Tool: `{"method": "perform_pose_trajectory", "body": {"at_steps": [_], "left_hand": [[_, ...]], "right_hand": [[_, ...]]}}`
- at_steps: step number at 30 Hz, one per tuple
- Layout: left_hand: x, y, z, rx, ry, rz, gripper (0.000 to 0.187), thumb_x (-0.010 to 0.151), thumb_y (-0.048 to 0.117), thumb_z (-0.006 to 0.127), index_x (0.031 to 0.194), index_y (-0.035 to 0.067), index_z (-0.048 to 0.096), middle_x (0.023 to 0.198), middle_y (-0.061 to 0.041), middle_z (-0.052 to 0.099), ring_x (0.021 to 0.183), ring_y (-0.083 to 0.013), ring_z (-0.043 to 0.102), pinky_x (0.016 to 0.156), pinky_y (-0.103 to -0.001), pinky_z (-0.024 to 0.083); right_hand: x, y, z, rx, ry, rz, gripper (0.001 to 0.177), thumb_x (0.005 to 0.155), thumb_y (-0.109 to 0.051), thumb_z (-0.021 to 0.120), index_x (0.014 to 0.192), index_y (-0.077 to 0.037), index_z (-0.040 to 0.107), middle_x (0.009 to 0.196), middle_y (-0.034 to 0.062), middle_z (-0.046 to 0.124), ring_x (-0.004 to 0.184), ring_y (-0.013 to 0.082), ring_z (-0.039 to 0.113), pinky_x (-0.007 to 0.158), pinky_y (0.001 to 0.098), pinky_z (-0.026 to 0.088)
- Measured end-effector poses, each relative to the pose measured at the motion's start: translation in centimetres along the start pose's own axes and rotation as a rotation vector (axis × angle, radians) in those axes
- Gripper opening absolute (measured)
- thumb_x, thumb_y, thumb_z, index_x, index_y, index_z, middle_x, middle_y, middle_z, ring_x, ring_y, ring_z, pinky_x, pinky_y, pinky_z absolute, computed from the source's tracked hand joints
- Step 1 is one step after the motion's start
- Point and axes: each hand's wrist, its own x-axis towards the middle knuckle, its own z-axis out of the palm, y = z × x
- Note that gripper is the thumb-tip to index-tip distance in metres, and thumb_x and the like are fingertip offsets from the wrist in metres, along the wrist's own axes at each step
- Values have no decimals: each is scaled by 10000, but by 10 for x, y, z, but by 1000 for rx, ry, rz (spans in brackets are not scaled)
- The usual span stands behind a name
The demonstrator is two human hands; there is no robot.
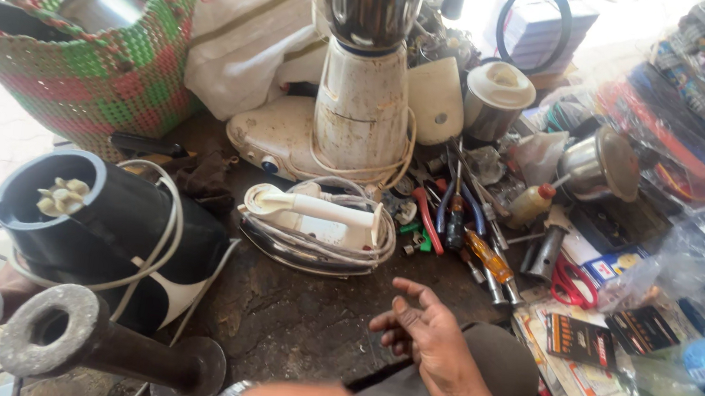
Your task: The person repairs electrical appliances by hand, using a screwdriver to disassemble a switch and working on a heating element for an iron.
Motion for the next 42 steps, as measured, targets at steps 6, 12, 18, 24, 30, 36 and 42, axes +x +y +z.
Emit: {"method": "perform_pose_trajectory", "body": {"at_steps": [6, 12, 18, 24, 30, 36, 42], "left_hand": [[15, -13, -80, -598, 99, 311, 246, 988, 224, 621, 1017, -20, 643, 885, -142, 688, 679, -192, 638, 594, -317, 520], [24, 7, -191, -1461, 676, 834, 220, 1040, 199, 623, 1147, 7, 628, 941, -133, 718, 603, -152, 615, 527, -269, 518], [28, -28, -95, -736, 1278, 262, 179, 974, 134, 684, 1044, -25, 729, 852, -127, 737, 634, -122, 636, 560, -254, 518], [34, -43, -95, 613, 1418, 39, 169, 857, 112, 713, 1010, 62, 763, 1017, -110, 755, 964, -253, 678, 867, -414, 512], [71, -45, -93, 583, 1311, 67, 263, 914, 290, 733, 1065, 76, 752, 1157, -133, 713, 1117, -286, 634, 1060, -476, 415], [99, -38, -80, 671, 1351, 115, 267, 922, 365, 653, 1030, 149, 767, 1024, -71, 708, 1156, -299, 584, 1198, -574, 117], [107, -33, -88, 618, 1202, -132, 319, 1011, 408, 569, 897, 157, 731, 946, -23, 693, 1143, -221, 580, 1253, -518, 78]], "right_hand": [[5, 14, 4, -347, -105, -2, 375, 945, -219, 666, 1278, -51, 629, 910, 91, 785, 743, 104, 673, 624, 244, 515], [4, 8, 1, -256, -33, -1, 376, 937, -211, 671, 1285, -73, 629, 921, 80, 801, 726, 94, 643, 635, 238, 510], [7, 17, 0, -266, -170, -21, 316, 961, -204, 674, 1227, -34, 671, 930, 59, 772, 756, 79, 635, 654, 227, 508], [3, 7, 7, -254, -132, 53, 312, 936, -208, 666, 1202, -45, 682, 920, 53, 785, 744, 80, 622, 658, 239, 514], [3, 8, 6, -300, -116, 29, 313, 932, -210, 688, 1196, -41, 688, 904, 51, 772, 747, 87, 626, 667, 242, 524], [5, 12, 7, -336, -112, -7, 312, 927, -190, 705, 1189, -20, 699, 889, 54, 769, 732, 85, 614, 664, 244, 521], [0, 2, 12, -354, -92, 45, 307, 923, -181, 692, 1192, -33, 695, 887, 55, 775, 736, 94, 637, 671, 253, 543]]}}
